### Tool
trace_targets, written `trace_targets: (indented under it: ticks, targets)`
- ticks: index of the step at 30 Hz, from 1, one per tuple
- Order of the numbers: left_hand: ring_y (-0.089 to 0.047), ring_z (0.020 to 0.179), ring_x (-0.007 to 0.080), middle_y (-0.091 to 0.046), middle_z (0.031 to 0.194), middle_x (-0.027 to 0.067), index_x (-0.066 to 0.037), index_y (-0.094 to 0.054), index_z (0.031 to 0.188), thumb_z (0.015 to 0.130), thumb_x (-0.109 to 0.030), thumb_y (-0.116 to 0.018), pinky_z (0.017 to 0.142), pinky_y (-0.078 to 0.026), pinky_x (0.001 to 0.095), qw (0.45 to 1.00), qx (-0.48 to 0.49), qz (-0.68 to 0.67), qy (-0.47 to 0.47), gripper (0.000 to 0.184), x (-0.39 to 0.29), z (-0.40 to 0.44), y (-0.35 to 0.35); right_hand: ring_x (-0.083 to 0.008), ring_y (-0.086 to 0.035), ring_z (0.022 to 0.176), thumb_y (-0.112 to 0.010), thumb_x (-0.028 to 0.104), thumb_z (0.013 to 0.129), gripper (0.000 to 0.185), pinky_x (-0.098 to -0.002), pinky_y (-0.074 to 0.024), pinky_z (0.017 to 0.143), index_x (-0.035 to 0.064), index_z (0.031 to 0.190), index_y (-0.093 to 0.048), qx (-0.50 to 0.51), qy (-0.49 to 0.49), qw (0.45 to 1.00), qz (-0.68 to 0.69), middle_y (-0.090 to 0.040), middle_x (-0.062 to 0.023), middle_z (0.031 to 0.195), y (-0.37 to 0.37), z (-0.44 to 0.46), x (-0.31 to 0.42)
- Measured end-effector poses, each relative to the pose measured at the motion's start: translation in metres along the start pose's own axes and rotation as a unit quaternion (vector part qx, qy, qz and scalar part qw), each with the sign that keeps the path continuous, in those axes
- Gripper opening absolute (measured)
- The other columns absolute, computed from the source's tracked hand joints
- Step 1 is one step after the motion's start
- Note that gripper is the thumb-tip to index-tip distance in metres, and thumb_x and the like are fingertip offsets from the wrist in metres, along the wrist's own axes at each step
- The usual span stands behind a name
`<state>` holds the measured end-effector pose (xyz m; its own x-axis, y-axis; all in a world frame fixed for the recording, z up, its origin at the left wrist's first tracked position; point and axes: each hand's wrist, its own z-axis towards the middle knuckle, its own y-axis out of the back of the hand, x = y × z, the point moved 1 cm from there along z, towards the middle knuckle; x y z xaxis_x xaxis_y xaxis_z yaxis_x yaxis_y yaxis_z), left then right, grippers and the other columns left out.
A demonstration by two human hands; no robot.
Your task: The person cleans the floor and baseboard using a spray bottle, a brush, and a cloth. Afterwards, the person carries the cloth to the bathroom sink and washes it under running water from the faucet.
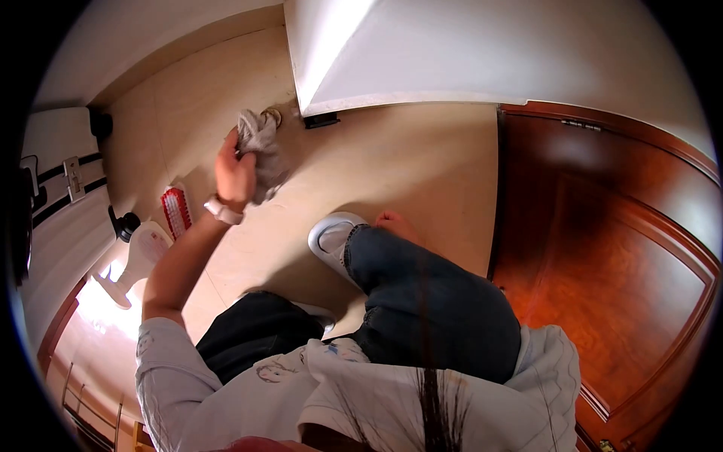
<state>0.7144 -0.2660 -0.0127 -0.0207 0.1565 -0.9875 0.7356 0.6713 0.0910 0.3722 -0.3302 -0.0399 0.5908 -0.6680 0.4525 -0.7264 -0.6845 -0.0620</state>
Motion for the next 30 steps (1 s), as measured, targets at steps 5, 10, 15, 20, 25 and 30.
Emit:
trace_targets:
  ticks: [5,10,15,20,25,30]
  targets:
    - [-0.045,0.087,0.0429,-0.054,0.093,0.0218,0.004,-0.048,0.102,0.071,0.002,-0.047,0.079,-0.038,0.0441,0.954,-0.117,0.191,-0.199,0.031,-0.021,0.011,-0.059,-0.0094,-0.052,0.066,-0.054,0.003,0.076,0.004,-0.022,-0.0428,0.061,0.0058,0.078,-0.055,-0.043,0.006,0.999,-0.031,-0.056,-0.0018,0.073,0.002,0.01,-0.01]
    - [-0.045,0.104,0.0397,-0.052,0.111,0.0231,0.005,-0.048,0.109,0.071,-0.006,-0.049,0.092,-0.036,0.0452,0.913,-0.001,0.35,-0.209,0.04,-0.03,0.088,-0.061,-0.0092,-0.052,0.065,-0.056,0.007,0.076,0.002,-0.0225,-0.0423,0.059,0.007,0.078,-0.055,-0.039,-0.008,0.999,-0.015,-0.055,-0.0007,0.071,0.009,0.015,-0.023]
    - [-0.031,0.128,0.0294,-0.043,0.132,0.015,-0.003,-0.05,0.122,0.074,-0.027,-0.046,0.106,-0.022,0.045,0.744,0.31,0.586,-0.082,0.053,0.001,0.125,-0.054,-0.0083,-0.05,0.064,-0.058,0.011,0.076,0.004,-0.0231,-0.0415,0.057,0.0075,0.077,-0.055,-0.012,0.004,1.0,-0.006,-0.053,0.0007,0.069,0.008,0.019,-0.015]
    - [-0.03,0.129,0.0261,-0.044,0.133,0.0126,-0.009,-0.052,0.123,0.077,-0.042,-0.045,0.108,-0.013,0.0427,0.535,0.386,0.745,-0.098,0.057,-0.018,0.073,-0.079,-0.0067,-0.049,0.064,-0.056,0.007,0.078,0.003,-0.0205,-0.0403,0.057,0.008,0.078,-0.052,-0.002,0.02,0.999,-0.027,-0.052,0.0009,0.07,-0.003,0.011,0.0]
    - [-0.031,0.128,0.0316,-0.042,0.132,0.019,-0.001,-0.044,0.128,0.078,-0.043,-0.045,0.108,-0.01,0.0433,0.483,0.429,0.757,-0.1,0.065,-0.006,0.017,-0.096,-0.0073,-0.049,0.065,-0.055,0.009,0.078,0.002,-0.0221,-0.0407,0.058,0.0076,0.077,-0.054,0.019,0.044,0.998,-0.05,-0.053,0.0013,0.07,-0.01,0.01,0.008]
    - [-0.037,0.119,0.041,-0.037,0.129,0.0283,0.011,-0.034,0.127,0.076,-0.034,-0.054,0.103,-0.025,0.0463,0.677,0.348,0.645,-0.073,0.07,0.007,-0.065,-0.085,-0.0078,-0.05,0.066,-0.054,0.008,0.079,0.002,-0.0221,-0.0413,0.059,0.0075,0.077,-0.054,0.044,0.058,0.997,-0.015,-0.054,0.0007,0.071,-0.01,0.018,-0.004]
